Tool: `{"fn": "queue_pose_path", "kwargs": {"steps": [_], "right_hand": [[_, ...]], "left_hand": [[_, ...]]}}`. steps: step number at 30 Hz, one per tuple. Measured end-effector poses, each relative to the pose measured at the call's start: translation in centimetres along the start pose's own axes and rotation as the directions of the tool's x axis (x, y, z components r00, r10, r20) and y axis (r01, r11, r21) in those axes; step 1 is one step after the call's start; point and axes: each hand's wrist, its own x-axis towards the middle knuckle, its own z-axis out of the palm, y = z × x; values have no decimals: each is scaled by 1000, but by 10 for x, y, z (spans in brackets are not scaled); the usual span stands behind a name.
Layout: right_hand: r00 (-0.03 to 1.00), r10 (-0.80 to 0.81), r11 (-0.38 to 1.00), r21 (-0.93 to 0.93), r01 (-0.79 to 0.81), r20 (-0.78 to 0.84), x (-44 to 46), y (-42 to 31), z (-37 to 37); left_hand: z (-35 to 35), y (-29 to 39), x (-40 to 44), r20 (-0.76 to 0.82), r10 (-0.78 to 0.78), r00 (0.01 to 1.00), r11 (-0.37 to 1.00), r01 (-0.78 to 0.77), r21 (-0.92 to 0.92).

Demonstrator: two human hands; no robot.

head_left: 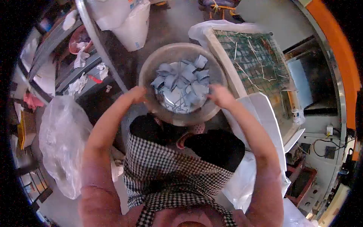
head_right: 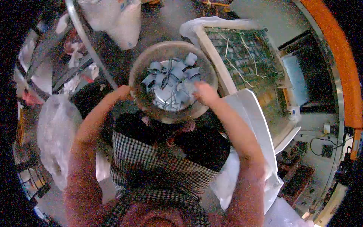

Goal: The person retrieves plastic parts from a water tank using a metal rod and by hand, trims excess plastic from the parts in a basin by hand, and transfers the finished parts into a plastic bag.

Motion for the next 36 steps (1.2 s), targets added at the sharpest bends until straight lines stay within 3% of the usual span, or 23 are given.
{"fn": "queue_pose_path", "kwargs": {"steps": [2, 3, 5, 7, 9, 10, 11, 14, 17, 20, 21, 23, 24, 25, 26, 27, 28, 29, 31, 34, 35, 36], "right_hand": [[940, 117, 985, -157, -69, 321, 53, 19, 65], [935, 116, 987, -146, -70, 335, 74, 39, 104], [888, 364, 930, -58, -363, 282, 113, 69, 175], [874, 409, 903, 23, -429, 263, 141, 55, 174], [689, 614, 761, -57, -646, 385, 166, 55, 192], [683, 673, 735, -153, -661, 283, 176, 78, 254], [675, 675, 731, -147, -667, 298, 182, 89, 285], [816, 564, 815, -245, -525, 128, 190, 94, 320], [629, 723, 691, -276, -668, 287, 196, 80, 297], [660, 675, 715, -72, -695, 331, 188, 89, 284], [647, 630, 724, -25, -689, 430, 186, 85, 264], [624, 581, 725, 15, -688, 523, 176, 75, 236], [751, 440, 796, 174, -580, 493, 164, 68, 228], [854, 287, 834, 325, -445, 433, 154, 61, 220], [851, 293, 835, 318, -450, 435, 142, 47, 212], [915, 145, 803, 496, -331, 376, 129, 30, 206], [959, 3, 732, 653, -196, 285, 121, 17, 199], [959, 3, 731, 653, -196, 284, 117, 9, 190], [968, -147, 567, 819, -85, 202, 110, -3, 176], [966, -178, 657, 754, -25, 187, 103, 3, 160], [967, -178, 655, 755, -22, 183, 100, 2, 158], [985, 68, 640, 750, -166, 160, 95, 0, 156]], "left_hand": [[10, 5, 20, 22, -5, 1000, 998, 7, -60], [19, 5, 27, 34, -19, 999, 993, 23, -114], [55, -5, 52, 69, 97, 993, 990, -89, -109], [53, 6, 56, 91, 74, 993, 989, -61, -132], [66, 11, 67, 121, 52, 991, 987, -33, -158], [77, 11, 73, 102, 98, 990, 982, -80, -174], [84, 10, 83, 82, 146, 986, 974, -129, -185], [74, 20, 97, 125, 188, 974, 976, -170, -137], [89, 26, 115, 65, 169, 983, 952, -146, -269], [80, 35, 131, -87, 157, 984, 876, -179, -447], [76, 39, 137, -94, 161, 983, 874, -186, -449], [70, 51, 148, -57, -7, 998, 595, -42, -802], [80, 57, 160, -60, -1, 998, 589, -47, -806], [101, 62, 177, -6, -27, 1000, 447, 7, -894], [111, 69, 185, 54, -43, 998, 291, 65, -955], [105, 81, 181, 55, -40, 998, 287, 64, -956], [94, 94, 174, 94, -67, 993, 59, 98, -993], [86, 100, 168, 138, -86, 987, -169, 122, -978], [108, 98, 168, 134, -51, 990, -189, 122, -974], [104, 95, 153, 243, -134, 961, -290, 196, -937], [94, 94, 143, 176, -163, 971, -388, 101, -916], [84, 93, 135, 113, -197, 974, -478, 5, -878]]}}
